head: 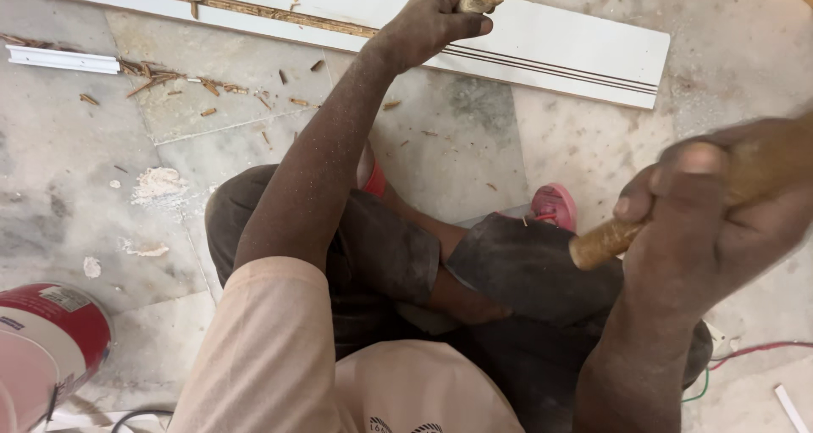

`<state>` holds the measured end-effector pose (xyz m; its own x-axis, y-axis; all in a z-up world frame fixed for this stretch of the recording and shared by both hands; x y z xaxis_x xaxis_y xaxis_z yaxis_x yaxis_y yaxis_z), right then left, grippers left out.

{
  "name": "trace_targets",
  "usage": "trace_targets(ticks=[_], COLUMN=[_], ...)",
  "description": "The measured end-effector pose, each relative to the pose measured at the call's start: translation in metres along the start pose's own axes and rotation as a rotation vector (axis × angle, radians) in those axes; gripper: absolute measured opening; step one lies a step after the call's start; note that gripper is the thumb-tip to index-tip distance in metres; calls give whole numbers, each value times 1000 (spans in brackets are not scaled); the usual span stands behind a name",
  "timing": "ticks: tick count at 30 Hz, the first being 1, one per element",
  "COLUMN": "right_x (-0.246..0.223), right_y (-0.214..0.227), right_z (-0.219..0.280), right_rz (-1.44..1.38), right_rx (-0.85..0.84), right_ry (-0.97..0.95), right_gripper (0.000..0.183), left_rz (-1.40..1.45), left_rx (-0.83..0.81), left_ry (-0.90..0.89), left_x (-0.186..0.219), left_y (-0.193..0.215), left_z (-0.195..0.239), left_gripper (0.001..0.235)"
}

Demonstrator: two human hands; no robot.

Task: The person sits on the floor and uses a hammer and chisel to carve a groove along a long white wooden plank. The person repeatedly strikes the chisel to remove wood shavings and deepen the groove.

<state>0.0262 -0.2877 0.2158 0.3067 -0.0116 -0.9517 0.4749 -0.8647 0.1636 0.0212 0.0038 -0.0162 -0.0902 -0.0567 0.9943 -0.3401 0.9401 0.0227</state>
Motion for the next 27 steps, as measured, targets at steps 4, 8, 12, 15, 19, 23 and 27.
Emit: trace_targets(ticks=[4, 8, 12, 15, 19, 23, 27], right_x=[73, 77, 32, 53, 88, 68, 87], right_y=[-38, -33, -6, -29, -32, -3, -25], right_z=[8, 4, 7, 13, 5, 7, 9], right_rz=[-18, 354, 25, 40, 396, 44, 222], right_rx=[-65, -356, -87, -95, -358, -91, -230], right_ry=[-49, -432, -243, -83, -431, -409, -331], right_gripper=[5, 7, 9, 13, 11, 10, 12], left_rz=[-56, -9, -28, 19, -88, -156, -136], left_rx=[18, 4, -15, -13, -16, -15, -15], left_ry=[82, 14, 130, 51, 38, 149, 62], left_x=[11, 18, 2, 11, 22, 3, 4], left_y=[-4, 0, -2, -3, -1, -8, -10], left_z=[0, 0, -1, -2, -5, -8, -13], left_gripper=[49, 47, 33, 39, 43, 43, 45])
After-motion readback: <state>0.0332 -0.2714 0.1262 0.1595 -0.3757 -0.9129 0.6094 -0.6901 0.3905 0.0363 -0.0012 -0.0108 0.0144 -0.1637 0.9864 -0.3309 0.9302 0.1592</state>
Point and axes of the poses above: each hand's wrist, its own z-axis away from the middle knuckle, its own y-axis out of the back of the hand, x = y × z, the point moved 3 cm from there along -z, towards the middle knuckle, and after that the axes turned 1 degree about y, right-handed, at the moved point
